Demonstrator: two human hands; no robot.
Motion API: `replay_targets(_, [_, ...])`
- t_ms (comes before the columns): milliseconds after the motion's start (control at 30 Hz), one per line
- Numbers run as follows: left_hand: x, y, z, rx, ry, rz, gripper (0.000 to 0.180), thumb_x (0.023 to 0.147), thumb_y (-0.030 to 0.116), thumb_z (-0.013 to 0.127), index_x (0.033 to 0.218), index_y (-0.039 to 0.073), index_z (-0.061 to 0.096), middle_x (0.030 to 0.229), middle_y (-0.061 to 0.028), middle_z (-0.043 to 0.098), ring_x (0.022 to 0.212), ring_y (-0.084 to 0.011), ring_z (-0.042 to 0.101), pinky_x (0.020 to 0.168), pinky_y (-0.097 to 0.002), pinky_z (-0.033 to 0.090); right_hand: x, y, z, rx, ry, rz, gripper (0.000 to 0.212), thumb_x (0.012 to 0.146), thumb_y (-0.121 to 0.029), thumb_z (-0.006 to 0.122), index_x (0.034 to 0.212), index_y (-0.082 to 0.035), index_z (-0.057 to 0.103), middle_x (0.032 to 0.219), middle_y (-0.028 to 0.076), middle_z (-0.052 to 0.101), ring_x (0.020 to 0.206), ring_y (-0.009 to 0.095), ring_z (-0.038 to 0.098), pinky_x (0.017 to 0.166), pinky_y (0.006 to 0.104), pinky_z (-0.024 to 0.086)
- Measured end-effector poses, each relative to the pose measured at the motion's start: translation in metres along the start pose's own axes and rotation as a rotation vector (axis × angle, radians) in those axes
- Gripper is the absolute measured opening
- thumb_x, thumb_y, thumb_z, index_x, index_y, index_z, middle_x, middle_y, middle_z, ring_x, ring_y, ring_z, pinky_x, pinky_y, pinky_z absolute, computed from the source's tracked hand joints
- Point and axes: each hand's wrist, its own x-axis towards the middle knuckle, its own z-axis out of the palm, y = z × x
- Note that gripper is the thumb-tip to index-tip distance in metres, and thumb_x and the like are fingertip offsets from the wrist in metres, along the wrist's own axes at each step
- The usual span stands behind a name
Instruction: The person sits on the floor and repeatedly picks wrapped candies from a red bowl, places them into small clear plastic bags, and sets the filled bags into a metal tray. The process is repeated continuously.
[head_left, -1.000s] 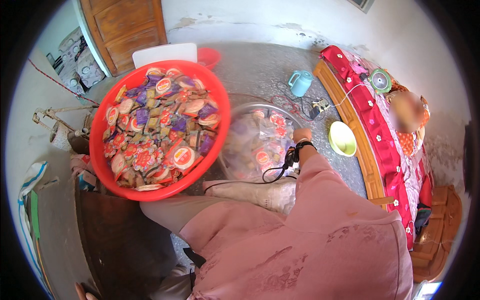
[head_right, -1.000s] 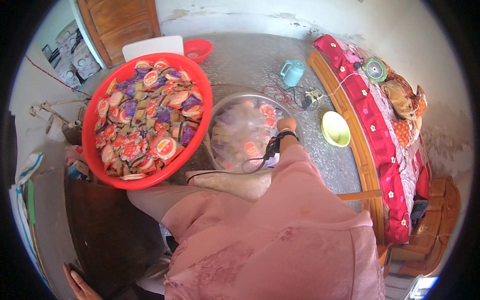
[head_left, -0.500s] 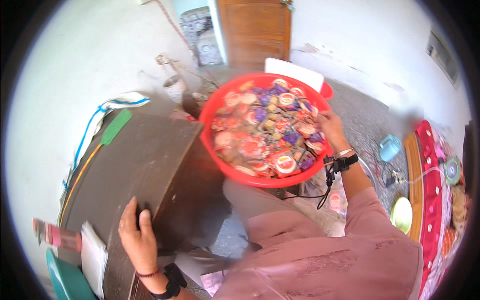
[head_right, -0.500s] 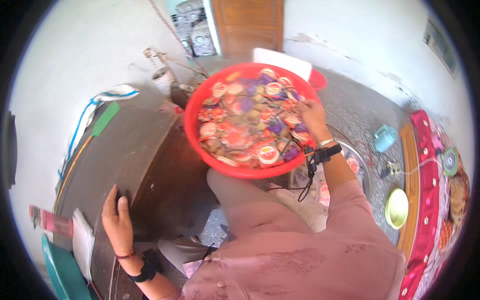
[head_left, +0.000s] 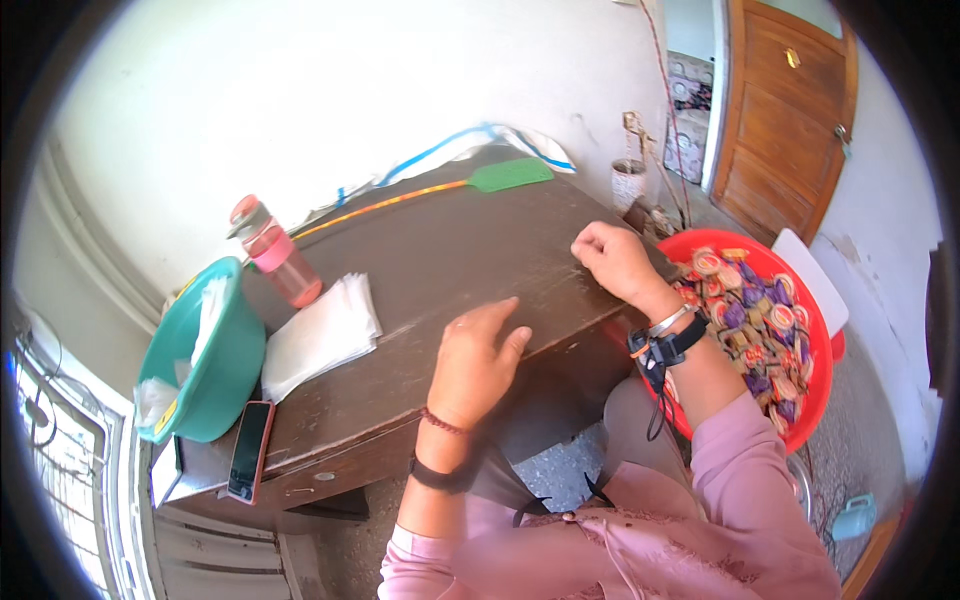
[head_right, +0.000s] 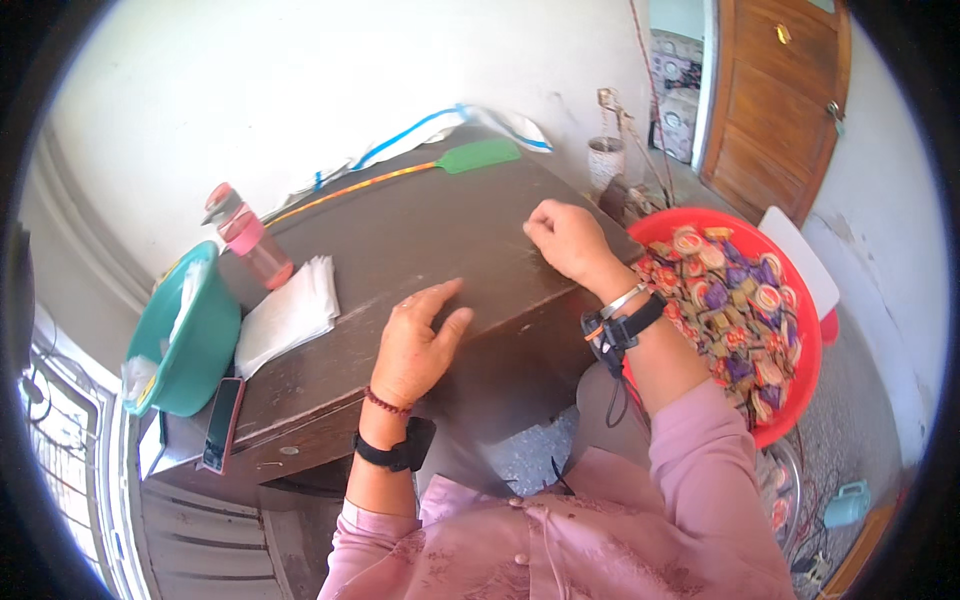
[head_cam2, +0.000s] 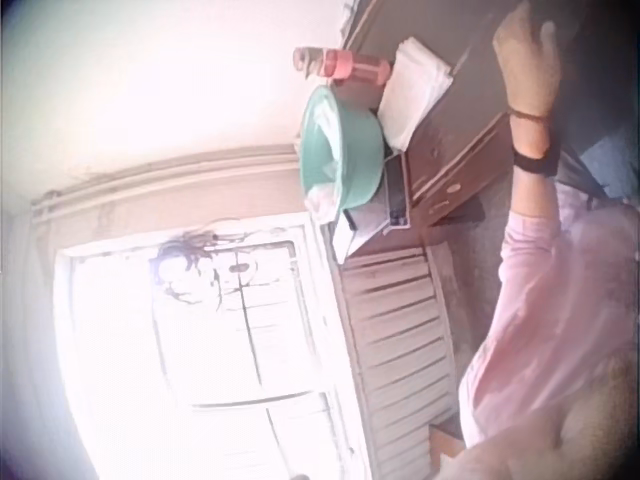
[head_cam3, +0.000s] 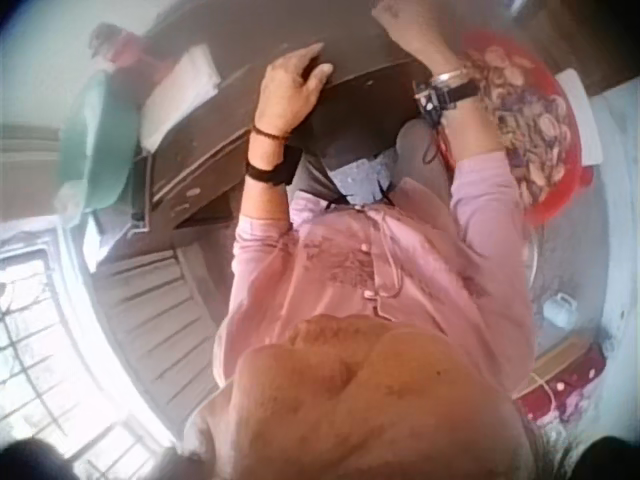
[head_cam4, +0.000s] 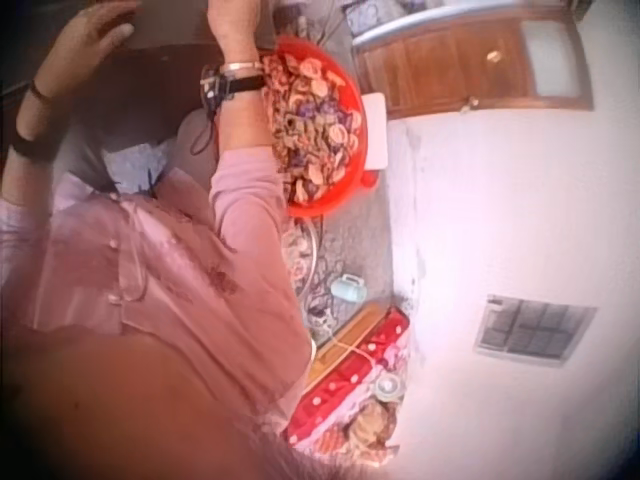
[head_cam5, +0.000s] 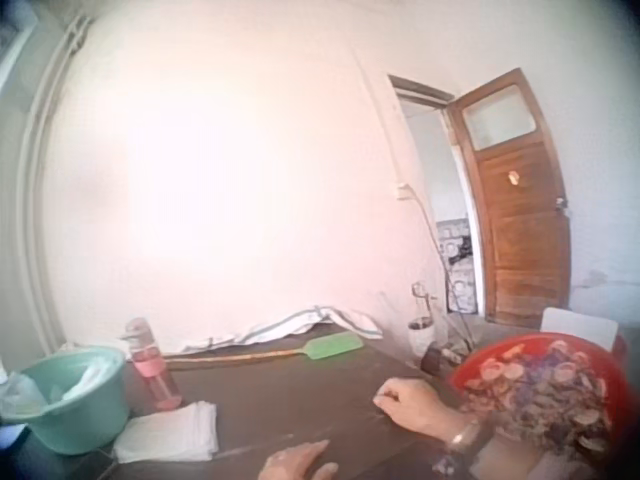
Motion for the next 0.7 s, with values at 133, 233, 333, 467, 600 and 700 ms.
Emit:
replay_targets(133, [-0.003, 0.001, -0.01, -0.186, -0.025, -0.14, 0.034, 0.093, 0.014, 0.071, 0.126, 0.004, 0.07, 0.126, -0.0219, 0.07, 0.125, -0.0354, 0.064, 0.106, -0.0409, 0.049, -0.001, 0.0, 0.014, -0.253, 0.005, -0.014, 0.017, 0.091, -0.022, 0.069, 0.09, -0.005, 0.068, 0.094, 0.014, 0.071, 0.092, 0.038, 0.067, 0.081, 0.0487, 0.053])
replay_targets(233, [-0.008, -0.014, -0.022, -0.071, 0.088, -0.051, 0.034, 0.094, 0.013, 0.072, 0.127, 0.005, 0.07, 0.135, -0.0222, 0.065, 0.134, -0.036, 0.058, 0.111, -0.0411, 0.045, -0.003, 0.006, 0.012, -0.223, 0.041, -0.028, 0.016, 0.091, -0.02, 0.07, 0.089, -0.005, 0.067, 0.094, 0.014, 0.069, 0.092, 0.037, 0.066, 0.08, 0.0475, 0.052])
replay_targets(333, [-0.014, -0.039, -0.053, 0.205, 0.186, -0.098, 0.04, 0.093, 0.017, 0.073, 0.131, 0.006, 0.068, 0.149, -0.0291, 0.051, 0.142, -0.0444, 0.046, 0.116, -0.0476, 0.04, -0.005, 0.008, 0.012, -0.22, 0.08, -0.051, 0.014, 0.09, -0.016, 0.071, 0.088, -0.003, 0.067, 0.091, 0.014, 0.068, 0.089, 0.035, 0.066, 0.079, 0.0455, 0.052])
replay_targets(467, [-0.03, -0.089, -0.098, 0.496, 0.14, -0.296, 0.051, 0.097, 0.034, 0.068, 0.139, 0.006, 0.061, 0.148, -0.0387, 0.045, 0.139, -0.0534, 0.043, 0.115, -0.0533, 0.039, -0.005, 0.006, 0.01, -0.185, 0.077, -0.036, 0.014, 0.09, -0.016, 0.071, 0.089, -0.003, 0.067, 0.092, 0.015, 0.069, 0.09, 0.035, 0.066, 0.079, 0.0453, 0.052])
replay_targets(600, [-0.043, -0.113, -0.121, 0.52, -0.032, -0.528, 0.052, 0.1, 0.042, 0.058, 0.139, 0.007, 0.06, 0.144, -0.0332, 0.052, 0.134, -0.0487, 0.049, 0.109, -0.0554, 0.043, -0.006, 0.005, 0.012, -0.183, 0.07, -0.024, 0.014, 0.09, -0.016, 0.07, 0.089, -0.003, 0.067, 0.093, 0.015, 0.069, 0.09, 0.035, 0.067, 0.08, 0.0454, 0.052])
replay_targets(700, [-0.041, -0.107, -0.13, 0.54, -0.127, -0.48, 0.048, 0.1, 0.038, 0.057, 0.134, 0.005, 0.063, 0.131, -0.0288, 0.061, 0.122, -0.0452, 0.057, 0.103, -0.054, 0.046, -0.006, 0.006, 0.01, -0.183, 0.074, -0.024, 0.014, 0.09, -0.016, 0.07, 0.089, -0.003, 0.067, 0.093, 0.015, 0.069, 0.09, 0.035, 0.067, 0.079, 0.0453, 0.052])
